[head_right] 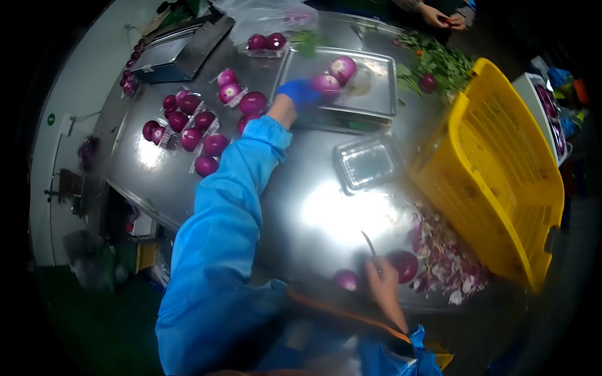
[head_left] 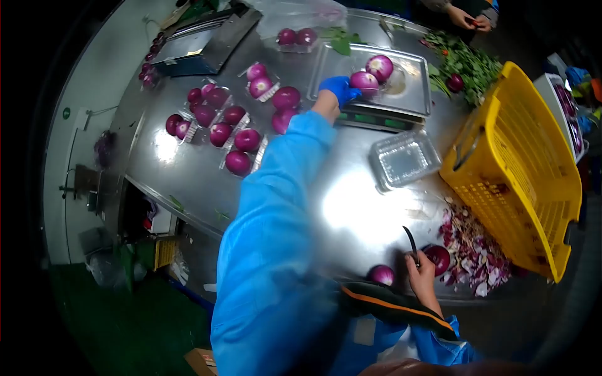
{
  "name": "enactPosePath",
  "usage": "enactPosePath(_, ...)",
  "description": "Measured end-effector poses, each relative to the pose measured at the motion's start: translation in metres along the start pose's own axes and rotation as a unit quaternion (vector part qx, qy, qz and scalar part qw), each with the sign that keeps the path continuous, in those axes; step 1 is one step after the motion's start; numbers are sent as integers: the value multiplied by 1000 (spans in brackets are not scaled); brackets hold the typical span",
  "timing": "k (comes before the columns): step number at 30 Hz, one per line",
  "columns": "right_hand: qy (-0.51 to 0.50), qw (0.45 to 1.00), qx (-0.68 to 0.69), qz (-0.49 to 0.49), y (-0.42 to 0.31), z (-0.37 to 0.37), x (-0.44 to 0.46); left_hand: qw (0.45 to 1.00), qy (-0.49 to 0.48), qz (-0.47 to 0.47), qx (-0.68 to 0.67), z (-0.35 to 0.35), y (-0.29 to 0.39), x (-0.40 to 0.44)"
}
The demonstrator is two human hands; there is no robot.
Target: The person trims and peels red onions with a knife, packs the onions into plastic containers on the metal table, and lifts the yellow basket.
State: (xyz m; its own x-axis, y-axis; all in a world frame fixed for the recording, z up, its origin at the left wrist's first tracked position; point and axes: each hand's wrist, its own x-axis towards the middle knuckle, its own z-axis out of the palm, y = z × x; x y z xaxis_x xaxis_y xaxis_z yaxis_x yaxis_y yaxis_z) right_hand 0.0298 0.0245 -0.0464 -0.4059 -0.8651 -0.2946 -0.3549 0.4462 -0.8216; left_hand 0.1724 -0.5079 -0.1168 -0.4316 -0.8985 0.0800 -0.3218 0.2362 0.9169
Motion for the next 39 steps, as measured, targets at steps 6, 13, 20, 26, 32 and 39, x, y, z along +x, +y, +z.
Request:
enactPosePath(6,-10,999,28,34,-22,4,13,856,62,-103,-503,-96,-4,-19)
enactPosePath(13,-3,1000,-9,2,-34,14,30,890,205,-163,374,-251,-32,-8)
enactPosePath(20,-29,996,-75,28,-39,22,48,817,163,-249,494,-355,-151,28)
enactPosePath(26,-34,993,-112,-21,-41,30,65,782,141,-321,516,-395,-208,59)
enactPosePath(32,-41,984,-143,-96,-19,38,76,802,170,-279,500,-395,-218,61)
enactPosePath(39,-81,985,-109,-108,-34,34,76,786,108,-260,551,-383,-233,75)
